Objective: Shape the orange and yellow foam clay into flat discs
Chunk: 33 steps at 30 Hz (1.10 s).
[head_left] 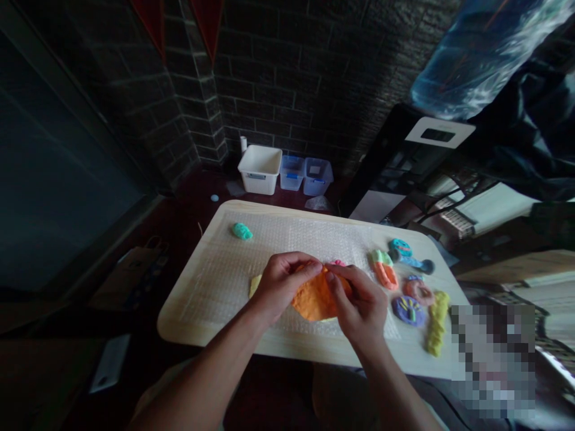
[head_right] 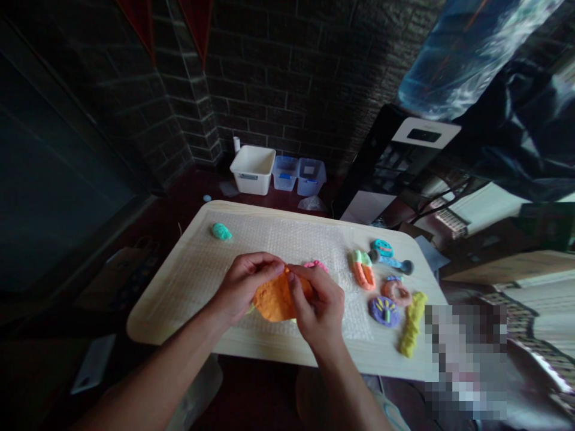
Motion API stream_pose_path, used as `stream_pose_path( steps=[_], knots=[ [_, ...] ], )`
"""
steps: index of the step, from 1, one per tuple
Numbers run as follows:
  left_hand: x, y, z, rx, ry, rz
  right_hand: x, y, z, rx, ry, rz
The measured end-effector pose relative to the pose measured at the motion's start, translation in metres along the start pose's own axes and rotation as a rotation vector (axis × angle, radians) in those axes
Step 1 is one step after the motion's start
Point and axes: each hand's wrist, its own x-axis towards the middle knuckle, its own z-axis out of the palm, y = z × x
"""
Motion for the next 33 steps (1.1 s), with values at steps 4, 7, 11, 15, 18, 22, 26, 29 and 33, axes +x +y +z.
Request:
stream_pose_path(
  steps=[4, 7, 11, 15, 18, 22, 26, 29, 33],
  knots=[
    [-0.002, -0.004, -0.003, 0.136, -0.025, 0.051, 0.0, -0.002, 0.0, -0.081, 0.053, 0.031],
    [-0.002, -0.008, -0.008, 0.206, -0.07, 0.091, 0.0, -0.004, 0.002, -0.073, 0.072, 0.059],
    [-0.001, -0.01, -0.012, 0.276, -0.097, 0.123, -0.002, -0.003, 0.004, -0.014, 0.054, 0.109],
    [0.0, -0.007, -0.011, 0.232, -0.059, 0.083, -0.001, -0.001, 0.005, 0.029, -0.004, 0.062],
    [0.0, -0.002, -0.008, 0.162, -0.049, 0.011, 0.0, 0.002, 0.004, 0.057, -0.04, 0.028],
    [0.0, -0.002, -0.007, 0.057, -0.1, -0.087, 0.0, 0.008, 0.006, 0.143, 0.033, 0.105],
    [0.001, -0.008, -0.009, 0.087, -0.11, -0.102, 0.0, 0.008, 0.007, 0.188, 0.027, 0.106],
    [0.001, -0.008, -0.01, 0.15, -0.079, -0.083, 0.001, 0.004, 0.006, 0.19, -0.052, 0.046],
    [-0.001, -0.002, -0.006, 0.139, -0.064, -0.082, 0.0, 0.004, 0.005, 0.143, -0.107, 0.019]
  ],
)
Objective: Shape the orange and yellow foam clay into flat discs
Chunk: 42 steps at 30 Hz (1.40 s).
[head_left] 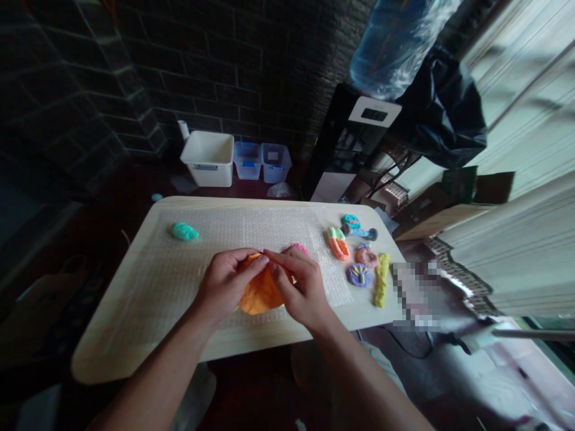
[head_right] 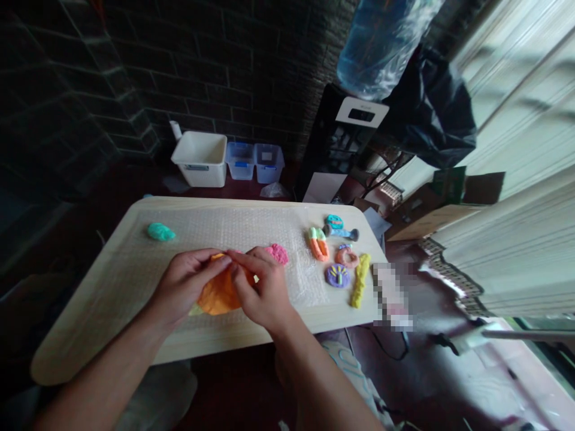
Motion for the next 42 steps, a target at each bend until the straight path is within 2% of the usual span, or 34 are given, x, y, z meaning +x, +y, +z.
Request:
stream_pose_path(
  steps=[7, 9, 11, 14, 20, 25, 28, 33, 35, 37, 39, 42],
  knots=[
    [0.002, 0.002, 0.003, -0.032, 0.136, 0.037, -0.006, 0.003, 0.004, 0.166, 0.077, 0.181],
    [0.003, 0.0, 0.004, -0.05, 0.114, 0.038, -0.006, 0.002, 0.004, 0.13, 0.111, 0.174],
    [0.003, -0.002, 0.004, -0.065, 0.039, 0.014, -0.005, 0.001, 0.004, 0.114, 0.145, 0.148],
    [0.003, -0.002, 0.003, -0.075, 0.04, 0.003, -0.005, 0.002, 0.005, 0.125, 0.129, 0.15],
    [0.001, 0.003, 0.002, -0.147, 0.132, -0.012, -0.006, -0.001, 0.006, 0.084, 0.054, 0.18],
    [-0.001, 0.003, 0.002, -0.179, 0.099, -0.037, -0.005, -0.002, 0.006, 0.053, 0.07, 0.162],
    [0.0, 0.003, 0.002, -0.187, 0.056, -0.046, -0.007, 0.001, 0.007, 0.119, 0.045, 0.189],
    [0.002, 0.002, 0.0, -0.225, 0.17, -0.031, -0.008, 0.003, 0.009, 0.278, 0.06, 0.225],
    [0.003, 0.002, -0.001, -0.247, 0.177, -0.011, -0.006, 0.003, 0.008, 0.281, 0.062, 0.242],
    [0.004, 0.002, -0.003, -0.259, 0.145, -0.004, -0.003, 0.004, 0.006, 0.276, 0.114, 0.26],
    [0.006, 0.002, -0.004, -0.28, 0.11, -0.025, 0.0, 0.006, 0.003, 0.273, 0.22, 0.271],
    [0.008, 0.0, -0.005, -0.298, 0.126, -0.047, 0.005, 0.01, -0.004, 0.262, 0.298, 0.268]
  ],
)
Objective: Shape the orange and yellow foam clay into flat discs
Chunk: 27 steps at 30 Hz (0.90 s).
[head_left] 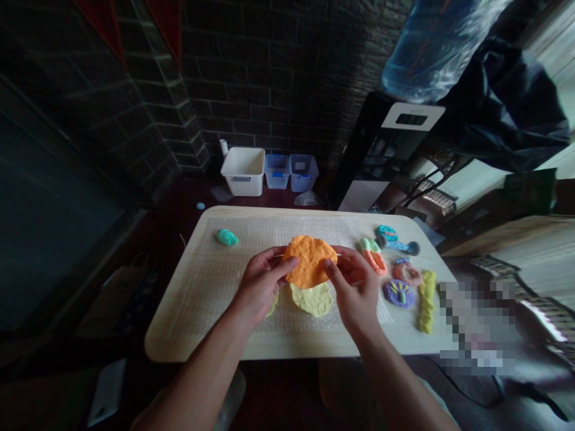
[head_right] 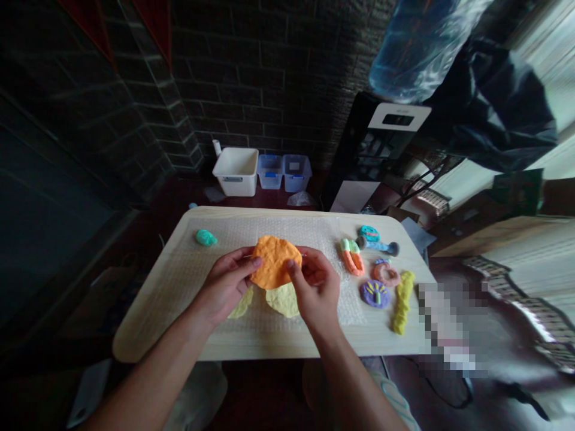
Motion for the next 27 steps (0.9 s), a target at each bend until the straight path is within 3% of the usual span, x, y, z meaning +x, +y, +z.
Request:
stream_pose_path(
  steps=[4, 9, 13, 21, 27],
  knots=[
    [0.001, -0.002, -0.002, 0.108, 0.024, 0.026, 0.005, 0.003, -0.008, -0.022, -0.119, -0.011],
    [-0.003, 0.0, -0.002, 0.225, -0.085, -0.044, 0.006, 0.001, -0.016, -0.233, -0.223, -0.132],
    [-0.005, 0.0, -0.001, 0.272, -0.172, 0.001, 0.005, 0.0, -0.017, -0.306, -0.255, -0.201],
    [-0.004, -0.01, -0.006, 0.482, -0.172, 0.168, 0.001, 0.002, -0.007, -0.162, -0.238, -0.068],
    [-0.004, -0.008, -0.009, 0.528, -0.225, 0.191, 0.0, 0.006, -0.002, -0.086, -0.249, -0.023]
  ],
)
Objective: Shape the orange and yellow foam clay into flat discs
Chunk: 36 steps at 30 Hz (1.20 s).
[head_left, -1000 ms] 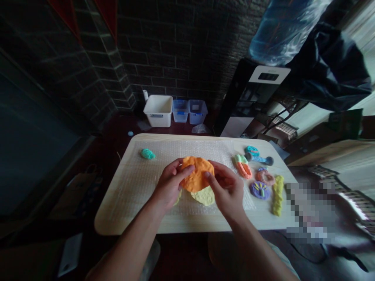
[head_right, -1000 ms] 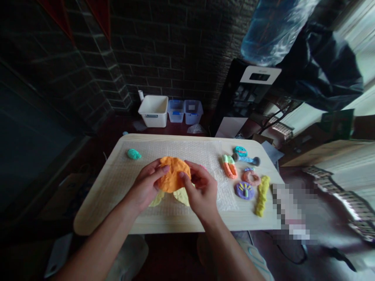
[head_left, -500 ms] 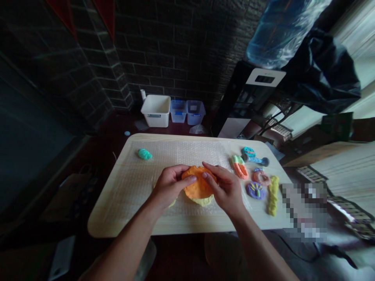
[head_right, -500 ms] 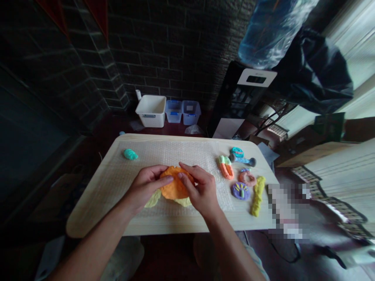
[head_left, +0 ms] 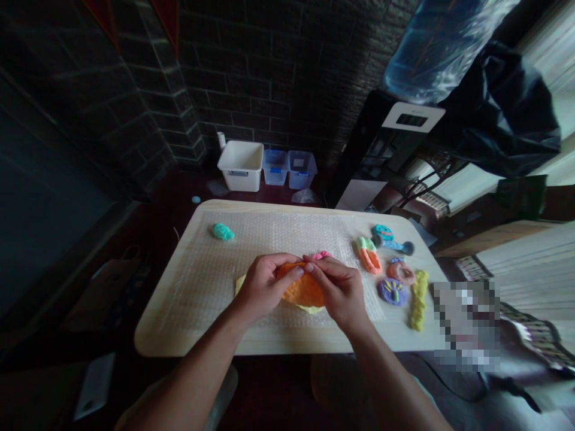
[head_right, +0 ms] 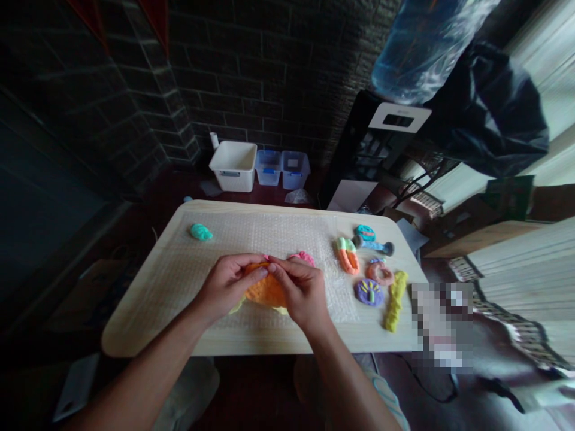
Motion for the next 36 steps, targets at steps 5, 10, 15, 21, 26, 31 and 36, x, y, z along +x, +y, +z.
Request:
stream_pose_path(
  steps=[5, 10, 15, 21, 26, 31, 36],
  knots=[
    [0.001, -0.002, -0.001, 0.01, -0.013, -0.009, 0.001, -0.001, 0.0, -0.019, -0.007, 0.014],
    [0.002, 0.0, 0.0, 0.001, 0.109, -0.049, -0.003, -0.002, 0.001, -0.092, -0.032, -0.039],
    [0.003, 0.006, 0.005, -0.11, 0.247, -0.047, -0.007, -0.001, 0.001, -0.138, -0.029, -0.148],
    [0.003, 0.005, 0.005, -0.007, 0.259, -0.007, -0.005, -0.005, 0.004, -0.2, -0.037, -0.189],
    [0.0, 0.005, 0.004, -0.083, 0.231, -0.037, -0.01, 0.0, 0.009, -0.033, 0.023, -0.037],
    [0.002, 0.005, 0.001, -0.099, 0.184, -0.028, -0.01, 0.0, 0.009, -0.11, 0.04, -0.083],
    [0.002, 0.006, -0.002, 0.01, 0.172, -0.005, -0.008, 0.002, 0.012, 0.072, 0.075, 0.032]
  ],
)
